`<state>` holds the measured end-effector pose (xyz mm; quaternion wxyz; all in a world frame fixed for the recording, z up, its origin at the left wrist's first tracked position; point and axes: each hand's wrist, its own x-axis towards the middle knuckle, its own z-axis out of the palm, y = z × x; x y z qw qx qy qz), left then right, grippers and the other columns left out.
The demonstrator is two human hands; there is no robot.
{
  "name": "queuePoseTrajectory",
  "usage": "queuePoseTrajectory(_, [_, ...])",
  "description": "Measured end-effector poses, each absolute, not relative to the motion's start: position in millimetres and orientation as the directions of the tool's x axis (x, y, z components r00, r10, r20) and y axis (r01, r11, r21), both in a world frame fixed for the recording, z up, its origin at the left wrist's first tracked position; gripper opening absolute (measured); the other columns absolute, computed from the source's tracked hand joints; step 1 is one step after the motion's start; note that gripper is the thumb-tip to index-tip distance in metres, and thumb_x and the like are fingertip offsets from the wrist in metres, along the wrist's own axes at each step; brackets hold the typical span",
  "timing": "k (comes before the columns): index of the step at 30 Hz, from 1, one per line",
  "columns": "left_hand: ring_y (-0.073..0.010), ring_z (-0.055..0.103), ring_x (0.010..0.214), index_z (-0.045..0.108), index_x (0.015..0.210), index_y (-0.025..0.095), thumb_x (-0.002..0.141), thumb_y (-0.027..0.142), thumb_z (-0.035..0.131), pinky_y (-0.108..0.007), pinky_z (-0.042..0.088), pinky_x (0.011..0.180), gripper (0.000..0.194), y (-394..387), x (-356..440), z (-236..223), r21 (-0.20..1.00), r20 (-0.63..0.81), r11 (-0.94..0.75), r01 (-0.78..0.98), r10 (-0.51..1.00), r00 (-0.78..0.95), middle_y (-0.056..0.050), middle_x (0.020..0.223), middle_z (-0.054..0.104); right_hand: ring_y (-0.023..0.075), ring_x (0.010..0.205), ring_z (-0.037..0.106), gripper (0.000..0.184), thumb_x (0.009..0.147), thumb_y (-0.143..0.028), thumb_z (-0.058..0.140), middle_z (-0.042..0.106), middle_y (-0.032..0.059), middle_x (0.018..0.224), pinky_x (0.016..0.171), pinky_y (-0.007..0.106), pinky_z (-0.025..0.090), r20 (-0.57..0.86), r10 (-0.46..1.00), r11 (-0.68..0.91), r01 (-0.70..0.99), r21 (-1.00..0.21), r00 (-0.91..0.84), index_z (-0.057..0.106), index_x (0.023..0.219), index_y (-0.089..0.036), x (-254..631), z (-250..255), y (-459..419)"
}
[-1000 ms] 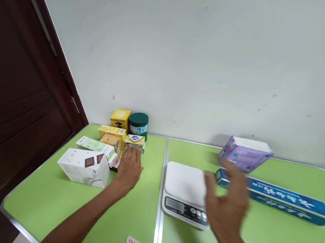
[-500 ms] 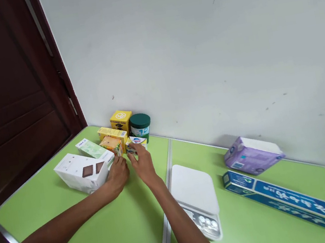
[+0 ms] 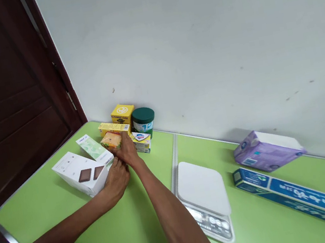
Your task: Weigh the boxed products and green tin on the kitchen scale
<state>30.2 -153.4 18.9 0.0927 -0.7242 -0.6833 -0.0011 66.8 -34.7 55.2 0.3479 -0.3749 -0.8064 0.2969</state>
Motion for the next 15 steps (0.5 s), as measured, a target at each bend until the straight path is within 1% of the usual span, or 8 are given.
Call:
queuePoseTrajectory(3, [-0.0363,0.049,0.142,0.073,0.128,0.011,0.083,-0.001,0.051,-0.060,0.024,0.122,0.051,-156.2,32.1,26.1,-0.185,0.121,-0.058,0.981,0.989,0.082,-0.021,0.139,0.066,0.0311,0.102,0.066,0.056,0.067,-0.041,0.083,0.068,0.0097,0.110,0.089,0.046,0.055,0.362,0.832,0.528,0.401,-0.749,-0.419,0.053,0.111,-0.023,82.5,55.3,-40.9])
queuePoseTrajectory(5, [-0.0366,0.051,0.140,0.074,0.124,0.009,0.083,-0.001,0.051,-0.059,0.026,0.122,0.048,-158.8,35.6,29.7,-0.221,0.109,-0.060,0.974,0.990,0.086,-0.021,0.138,0.067,0.0305,0.100,0.066,0.051,0.066,-0.042,0.082,0.069,0.0075,0.105,0.087,0.045,0.054,0.366,0.841,0.523,0.424,-0.739,-0.399,0.054,0.105,-0.024,98.7,55.8,-49.0])
queuePoseTrajectory(7, [-0.0363,0.053,0.138,0.076,0.120,0.009,0.083,0.000,0.051,-0.059,0.027,0.122,0.045,-163.9,40.9,32.1,-0.253,0.104,-0.075,0.965,0.989,0.104,-0.021,0.136,0.068,0.0295,0.098,0.066,0.048,0.067,-0.041,0.080,0.069,0.0068,0.103,0.085,0.043,0.054,0.355,0.849,0.511,0.435,-0.741,-0.392,0.054,0.104,-0.024,116.1,56.8,-58.9])
queuePoseTrajectory(9, [-0.0355,0.055,0.135,0.077,0.117,0.008,0.084,0.000,0.051,-0.059,0.027,0.122,0.042,-172.4,47.0,34.2,-0.265,0.111,-0.109,0.958,0.984,0.142,-0.022,0.132,0.069,0.0287,0.096,0.067,0.049,0.068,-0.040,0.080,0.070,0.0071,0.104,0.084,0.042,0.054,0.327,0.862,0.484,0.438,-0.757,-0.387,0.054,0.107,-0.023,131.5,58.6,-68.7])
queuePoseTrajectory(12, [-0.0345,0.058,0.131,0.075,0.114,0.004,0.087,0.005,0.054,-0.057,0.030,0.121,0.035,-190.9,53.8,39.9,-0.226,0.141,-0.186,0.956,0.965,0.221,-0.025,0.125,0.071,0.0283,0.093,0.067,0.051,0.067,-0.038,0.079,0.070,0.0078,0.106,0.082,0.041,0.054,0.284,0.878,0.449,0.455,-0.769,-0.385,0.055,0.110,-0.023,149.1,62.5,-80.7])
queuePoseTrajectory(14, [-0.0347,0.059,0.128,0.071,0.117,0.003,0.090,0.013,0.056,-0.055,0.036,0.119,0.033,-204.7,55.2,44.9,-0.151,0.184,-0.204,0.967,0.956,0.230,-0.025,0.122,0.070,0.0285,0.092,0.068,0.049,0.067,-0.035,0.078,0.071,0.0075,0.104,0.082,0.041,0.054,0.270,0.886,0.435,0.473,-0.766,-0.378,0.056,0.108,-0.023,159.0,65.0,-86.4])
queuePoseTrajectory(15, [-0.0351,0.059,0.127,0.069,0.121,0.003,0.092,0.018,0.057,-0.054,0.040,0.116,0.035,-211.2,55.1,46.9,-0.094,0.214,-0.187,0.978,0.955,0.203,-0.024,0.123,0.069,0.0286,0.092,0.068,0.048,0.067,-0.034,0.078,0.071,0.0073,0.103,0.083,0.042,0.054,0.265,0.887,0.431,0.475,-0.768,-0.378,0.056,0.108,-0.023,164.0,65.7,-88.9])
